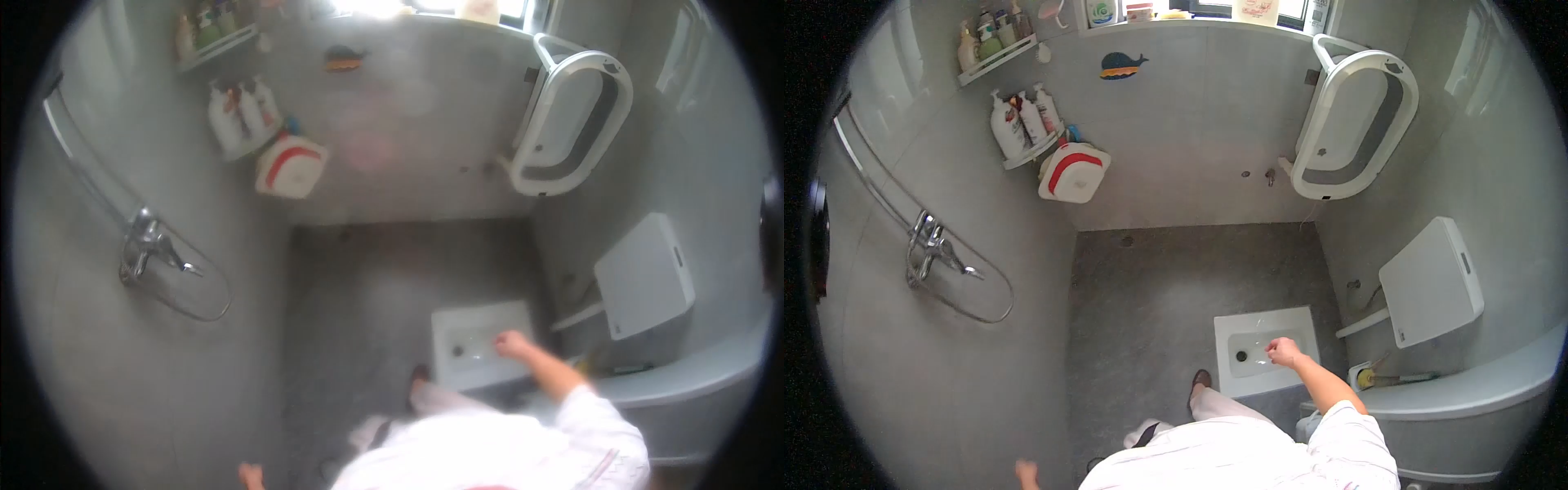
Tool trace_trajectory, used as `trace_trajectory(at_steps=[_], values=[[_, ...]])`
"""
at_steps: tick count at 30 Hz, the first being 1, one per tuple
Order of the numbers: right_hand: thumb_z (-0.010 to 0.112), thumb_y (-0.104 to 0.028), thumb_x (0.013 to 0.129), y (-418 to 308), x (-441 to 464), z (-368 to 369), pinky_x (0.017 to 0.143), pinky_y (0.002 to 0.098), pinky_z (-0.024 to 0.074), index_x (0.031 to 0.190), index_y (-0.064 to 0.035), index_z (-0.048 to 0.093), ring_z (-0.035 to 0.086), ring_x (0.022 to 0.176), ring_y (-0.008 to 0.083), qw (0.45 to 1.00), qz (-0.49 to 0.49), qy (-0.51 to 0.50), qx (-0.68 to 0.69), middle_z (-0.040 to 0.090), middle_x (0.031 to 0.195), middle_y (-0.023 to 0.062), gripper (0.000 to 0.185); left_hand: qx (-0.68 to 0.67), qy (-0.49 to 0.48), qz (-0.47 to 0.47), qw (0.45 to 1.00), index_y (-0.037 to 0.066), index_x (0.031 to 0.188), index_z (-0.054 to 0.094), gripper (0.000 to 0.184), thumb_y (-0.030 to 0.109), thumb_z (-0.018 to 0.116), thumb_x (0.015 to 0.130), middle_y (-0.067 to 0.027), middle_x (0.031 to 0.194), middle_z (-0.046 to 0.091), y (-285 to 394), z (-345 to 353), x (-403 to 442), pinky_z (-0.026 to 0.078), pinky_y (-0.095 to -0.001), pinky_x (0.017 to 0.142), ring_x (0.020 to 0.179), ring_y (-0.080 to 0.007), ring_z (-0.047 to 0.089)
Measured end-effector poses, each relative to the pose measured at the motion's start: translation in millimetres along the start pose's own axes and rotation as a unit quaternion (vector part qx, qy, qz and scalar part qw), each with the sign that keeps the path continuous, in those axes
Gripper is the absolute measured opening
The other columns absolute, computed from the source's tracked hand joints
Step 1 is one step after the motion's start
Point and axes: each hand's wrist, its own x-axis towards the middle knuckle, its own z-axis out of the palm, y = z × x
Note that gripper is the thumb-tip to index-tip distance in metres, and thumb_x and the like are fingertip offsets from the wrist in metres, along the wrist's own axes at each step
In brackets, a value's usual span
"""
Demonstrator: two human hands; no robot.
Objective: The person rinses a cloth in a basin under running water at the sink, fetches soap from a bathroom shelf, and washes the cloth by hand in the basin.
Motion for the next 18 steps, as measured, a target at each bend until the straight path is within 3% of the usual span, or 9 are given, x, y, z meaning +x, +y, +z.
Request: trace_trajectory(at_steps=[1, 2, 3, 8, 11, 14, 16, 17, 18], values=[[0.05, -0.009, 0.07, 4, 5, -18, 0.057, 0.0274, 0.048, 0.084, -0.0016, 0.06, 0.06, 0.058, 0.014, 1.0, 0.009, 0.016, -0.013, 0.061, 0.067, 0.0085, 0.019, -0.076, -0.001, 0.01, 0.997, 0.001, 0.099, 0.053, 0.042, 0.015, 0.062, 0.061, -0.0167, 0.095, 0.054, 89, -28, 7, 0.041, -0.0375, 0.08, 0.09, -0.0301, 0.052], [0.05, -0.01, 0.07, -11, 19, -47, 0.057, 0.0276, 0.048, 0.084, -0.0018, 0.06, 0.06, 0.058, 0.014, 0.999, 0.022, 0.029, -0.027, 0.061, 0.067, 0.0086, 0.019, -0.027, 0.046, 0.158, 0.986, 0.001, 0.098, 0.054, 0.039, 0.016, 0.06, 0.062, -0.0167, 0.095, 0.053, 173, -57, 32, 0.039, -0.0383, 0.082, 0.093, -0.0308, 0.049], [0.05, -0.01, 0.071, -10, 25, -65, 0.057, 0.0277, 0.0478, 0.083, -0.0021, 0.06, 0.06, 0.058, 0.014, 0.998, 0.024, 0.051, -0.035, 0.061, 0.066, 0.0085, 0.018, -0.045, -0.025, 0.186, 0.981, 0.001, 0.097, 0.056, 0.033, 0.012, 0.055, 0.065, -0.0173, 0.103, 0.053, 261, -98, 35, 0.038, -0.0384, 0.084, 0.1, -0.0286, 0.049], [0.052, -0.016, 0.073, 2, 26, -94, 0.053, 0.0284, 0.0472, 0.08, -0.0035, 0.061, 0.059, 0.055, 0.0137, 0.991, 0.061, 0.12, 0.014, 0.061, 0.061, 0.0067, 0.017, -0.177, 0.091, 0.53, 0.825, 0.001, 0.089, 0.059, 0.03, 0.015, 0.054, 0.063, -0.0157, 0.095, 0.056, 564, -210, 44, 0.04, -0.0378, 0.08, 0.091, -0.03, 0.051], [0.053, -0.019, 0.073, 8, 10, -84, 0.053, 0.0297, 0.0474, 0.075, -0.0051, 0.063, 0.059, 0.054, 0.0145, 0.982, 0.125, 0.144, 0.013, 0.061, 0.06, 0.0064, 0.018, -0.16, 0.113, 0.617, 0.762, 0.002, 0.088, 0.058, 0.024, 0.014, 0.055, 0.067, -0.0129, 0.092, 0.057, 711, -292, 15, 0.042, -0.0348, 0.078, 0.088, -0.0268, 0.053], [0.05, -0.021, 0.074, 55, 19, -60, 0.051, 0.031, 0.0473, 0.068, -0.0049, 0.063, 0.058, 0.051, 0.0154, 0.974, 0.216, 0.064, -0.012, 0.06, 0.06, 0.0075, 0.021, -0.259, 0.2, 0.733, 0.597, 0.002, 0.086, 0.058, 0.019, 0.011, 0.054, 0.07, -0.0134, 0.089, 0.058, 855, -352, 20, 0.044, -0.0314, 0.073, 0.083, -0.0263, 0.056], [0.05, -0.019, 0.076, 19, 18, -69, 0.042, 0.0309, 0.0446, 0.067, -0.0045, 0.06, 0.057, 0.048, 0.0159, 0.94, 0.316, 0.083, 0.099, 0.059, 0.056, 0.0071, 0.019, -0.288, 0.208, 0.76, 0.544, 0.003, 0.087, 0.059, 0.02, 0.014, 0.054, 0.071, -0.0135, 0.089, 0.058, 940, -411, 4, 0.043, -0.0344, 0.076, 0.086, -0.0278, 0.054], [0.051, -0.017, 0.077, 24, 24, -62, 0.039, 0.0305, 0.0435, 0.07, -0.004, 0.058, 0.057, 0.047, 0.0161, 0.93, 0.335, 0.095, 0.116, 0.057, 0.054, 0.0068, 0.016, -0.308, 0.251, 0.769, 0.5, 0.005, 0.084, 0.06, 0.015, 0.011, 0.054, 0.071, -0.0098, 0.081, 0.059, 984, -435, 0, 0.045, -0.03, 0.066, 0.076, -0.0245, 0.057], [0.05, -0.011, 0.078, 30, 27, -51, 0.038, 0.0291, 0.0419, 0.082, -0.0031, 0.056, 0.056, 0.047, 0.0161, 0.865, 0.34, 0.162, 0.332, 0.057, 0.057, 0.0064, 0.01, -0.329, 0.233, 0.772, 0.492, 0.007, 0.083, 0.06, 0.014, 0.013, 0.054, 0.072, -0.0096, 0.078, 0.059, 1026, -461, -9, 0.045, -0.0306, 0.063, 0.072, -0.025, 0.057]])
